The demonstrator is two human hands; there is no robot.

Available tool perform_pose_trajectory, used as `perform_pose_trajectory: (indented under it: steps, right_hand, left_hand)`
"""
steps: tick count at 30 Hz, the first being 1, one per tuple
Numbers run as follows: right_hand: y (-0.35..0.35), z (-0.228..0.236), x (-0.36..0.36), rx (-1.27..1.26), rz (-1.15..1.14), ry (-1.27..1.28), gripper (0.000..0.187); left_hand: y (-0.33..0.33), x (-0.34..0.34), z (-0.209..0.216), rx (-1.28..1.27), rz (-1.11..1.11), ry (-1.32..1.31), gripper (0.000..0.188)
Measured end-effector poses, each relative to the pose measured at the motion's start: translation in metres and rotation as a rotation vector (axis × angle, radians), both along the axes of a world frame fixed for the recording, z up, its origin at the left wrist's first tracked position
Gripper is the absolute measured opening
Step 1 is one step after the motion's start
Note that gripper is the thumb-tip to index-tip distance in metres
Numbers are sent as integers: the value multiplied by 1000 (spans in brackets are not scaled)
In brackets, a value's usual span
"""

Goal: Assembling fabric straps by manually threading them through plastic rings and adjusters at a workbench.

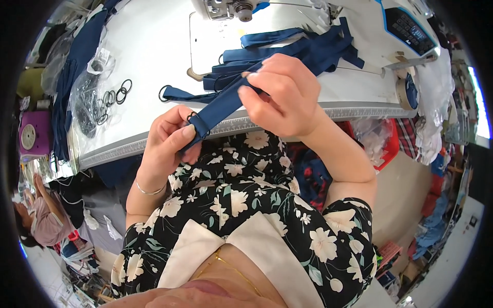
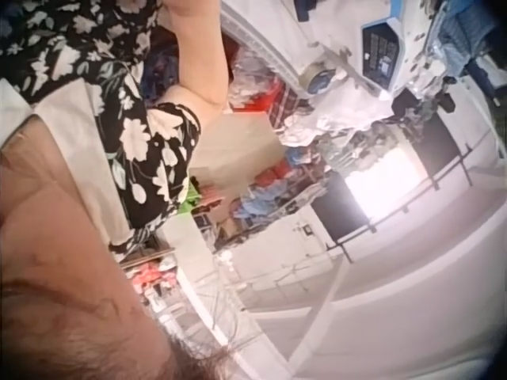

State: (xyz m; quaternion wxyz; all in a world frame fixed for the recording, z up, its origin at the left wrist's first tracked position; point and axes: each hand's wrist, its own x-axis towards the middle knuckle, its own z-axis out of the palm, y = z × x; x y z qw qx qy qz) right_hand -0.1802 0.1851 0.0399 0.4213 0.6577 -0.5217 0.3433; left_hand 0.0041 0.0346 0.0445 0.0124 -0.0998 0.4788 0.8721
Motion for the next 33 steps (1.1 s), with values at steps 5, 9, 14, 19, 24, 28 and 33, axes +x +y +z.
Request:
perform_pose_trajectory:
  steps: [5, 9, 14, 19, 24, 28, 33]
  right_hand:
    - [18, 11, -19, 71, -57, -89, 22]
    - [26, 14, -34, 137, -120, -250, 27]
    - [24, -16, -45, 537, -168, -305, 33]
    - [12, -30, -41, 720, -271, -390, 23]
    - [10, -27, -48, 656, -231, -372, 13]
    - [17, -18, -63, 483, -9, -704, 11]
    - [47, 13, -84, 307, -171, -1004, 11]
  left_hand:
    - [-5, -2, -9, -381, 41, -14, 16]
    - [-8, -13, -21, -1166, 227, 206, 28]
    - [-18, -21, -17, -1889, 238, 27, 40]
    - [-28, -19, -27, -1879, 128, -50, 28]
    - [-28, -21, -12, -1818, 262, 32, 27]
    - [-29, -42, 12, -1817, 289, 381, 26]
    - [-9, -72, 22, -1635, 211, 358, 22]
